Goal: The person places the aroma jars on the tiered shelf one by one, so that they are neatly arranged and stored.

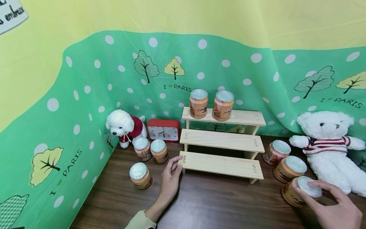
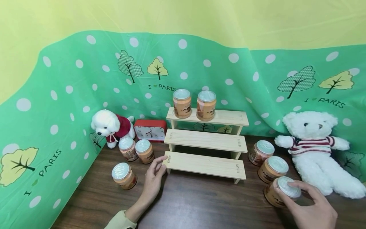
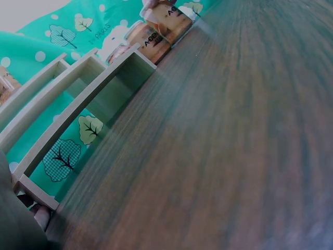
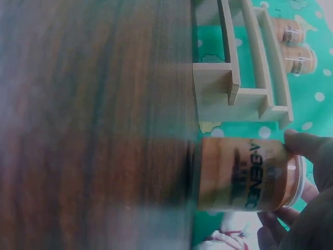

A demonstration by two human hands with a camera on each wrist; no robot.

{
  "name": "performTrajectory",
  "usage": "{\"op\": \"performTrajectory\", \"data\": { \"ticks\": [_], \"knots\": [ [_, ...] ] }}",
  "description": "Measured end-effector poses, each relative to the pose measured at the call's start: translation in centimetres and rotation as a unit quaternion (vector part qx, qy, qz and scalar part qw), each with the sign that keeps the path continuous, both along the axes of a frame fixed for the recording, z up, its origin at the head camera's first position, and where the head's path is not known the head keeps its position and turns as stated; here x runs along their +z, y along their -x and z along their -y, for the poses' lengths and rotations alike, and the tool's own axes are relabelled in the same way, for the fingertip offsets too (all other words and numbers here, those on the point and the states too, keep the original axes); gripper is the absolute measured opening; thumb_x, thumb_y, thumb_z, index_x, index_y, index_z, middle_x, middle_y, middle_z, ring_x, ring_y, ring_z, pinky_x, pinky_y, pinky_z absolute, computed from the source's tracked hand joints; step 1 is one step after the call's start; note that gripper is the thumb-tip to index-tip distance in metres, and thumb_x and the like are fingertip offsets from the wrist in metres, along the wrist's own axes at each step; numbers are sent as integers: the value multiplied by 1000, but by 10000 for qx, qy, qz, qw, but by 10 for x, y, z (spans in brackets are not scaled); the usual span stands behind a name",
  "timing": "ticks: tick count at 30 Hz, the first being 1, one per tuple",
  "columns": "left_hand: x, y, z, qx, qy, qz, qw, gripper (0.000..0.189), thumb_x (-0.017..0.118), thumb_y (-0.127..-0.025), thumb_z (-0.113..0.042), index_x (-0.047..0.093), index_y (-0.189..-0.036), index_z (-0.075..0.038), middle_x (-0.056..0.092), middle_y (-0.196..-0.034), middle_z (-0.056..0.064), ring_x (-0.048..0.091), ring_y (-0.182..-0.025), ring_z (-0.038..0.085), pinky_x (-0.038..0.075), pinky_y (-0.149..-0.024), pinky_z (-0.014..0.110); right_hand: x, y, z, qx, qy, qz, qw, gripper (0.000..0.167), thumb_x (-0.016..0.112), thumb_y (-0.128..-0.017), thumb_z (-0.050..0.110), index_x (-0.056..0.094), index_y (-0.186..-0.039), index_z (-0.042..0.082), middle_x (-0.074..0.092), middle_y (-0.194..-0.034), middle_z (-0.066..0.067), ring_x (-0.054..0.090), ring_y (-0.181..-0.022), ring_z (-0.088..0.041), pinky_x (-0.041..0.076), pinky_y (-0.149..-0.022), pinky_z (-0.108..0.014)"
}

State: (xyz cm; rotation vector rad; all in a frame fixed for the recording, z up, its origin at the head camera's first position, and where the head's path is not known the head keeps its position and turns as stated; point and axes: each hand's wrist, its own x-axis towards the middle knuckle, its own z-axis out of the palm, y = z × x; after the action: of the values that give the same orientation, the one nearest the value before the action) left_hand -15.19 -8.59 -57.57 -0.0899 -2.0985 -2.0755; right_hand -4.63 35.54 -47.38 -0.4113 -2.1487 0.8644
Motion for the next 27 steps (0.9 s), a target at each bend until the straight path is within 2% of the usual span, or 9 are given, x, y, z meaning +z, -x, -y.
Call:
{"op": "performTrajectory", "data": {
  "ticks": [3, 9, 17, 22, 27],
  "knots": [
    [4, -1, -1, 38, 57, -93, 9999, 30, 68, -111, -14, 73, -137, -29, 75, -143, -8, 70, -134, 18, 57, -108, 29, 5, -2, 0, 217, -134, -244, 9994, 46, 97, -70, -16, 79, -111, -8, 56, -95, 50, 53, -102, 27, 38, -93, -3],
    [3, -1, 0, 44, 96, -252, 9996, 29, 69, -111, -16, 73, -138, -26, 75, -143, -4, 70, -135, 21, 57, -107, 29, 19, -3, 5, 175, -196, -67, 9996, 46, 96, -70, -18, 78, -111, -7, 53, -97, 46, 48, -102, 26, 34, -92, -4],
    [-8, 3, 1, -63, -144, 13, 9999, 29, 71, -111, -21, 72, -138, -30, 74, -144, -7, 69, -137, 17, 55, -111, 29, 34, -3, 8, 370, -492, -263, 9978, 48, 95, -65, -22, 77, -108, -9, 49, -105, 48, 46, -100, 25, 32, -88, -4],
    [-10, 3, 1, -65, -130, -77, 9999, 29, 71, -111, -22, 72, -139, -29, 74, -145, -4, 69, -137, 20, 56, -110, 30, 44, -1, 15, 460, -472, -373, 9971, 48, 95, -66, -22, 77, -108, -8, 51, -108, 46, 48, -100, 25, 34, -89, -4],
    [-10, 3, 2, -63, -137, -122, 9998, 29, 71, -111, -23, 71, -139, -30, 73, -146, -4, 69, -137, 20, 56, -110, 30, 53, 4, 26, 514, -220, -435, 9975, 46, 96, -68, -19, 78, -109, -8, 56, -108, 43, 53, -104, 21, 36, -92, -5]
  ]
}}
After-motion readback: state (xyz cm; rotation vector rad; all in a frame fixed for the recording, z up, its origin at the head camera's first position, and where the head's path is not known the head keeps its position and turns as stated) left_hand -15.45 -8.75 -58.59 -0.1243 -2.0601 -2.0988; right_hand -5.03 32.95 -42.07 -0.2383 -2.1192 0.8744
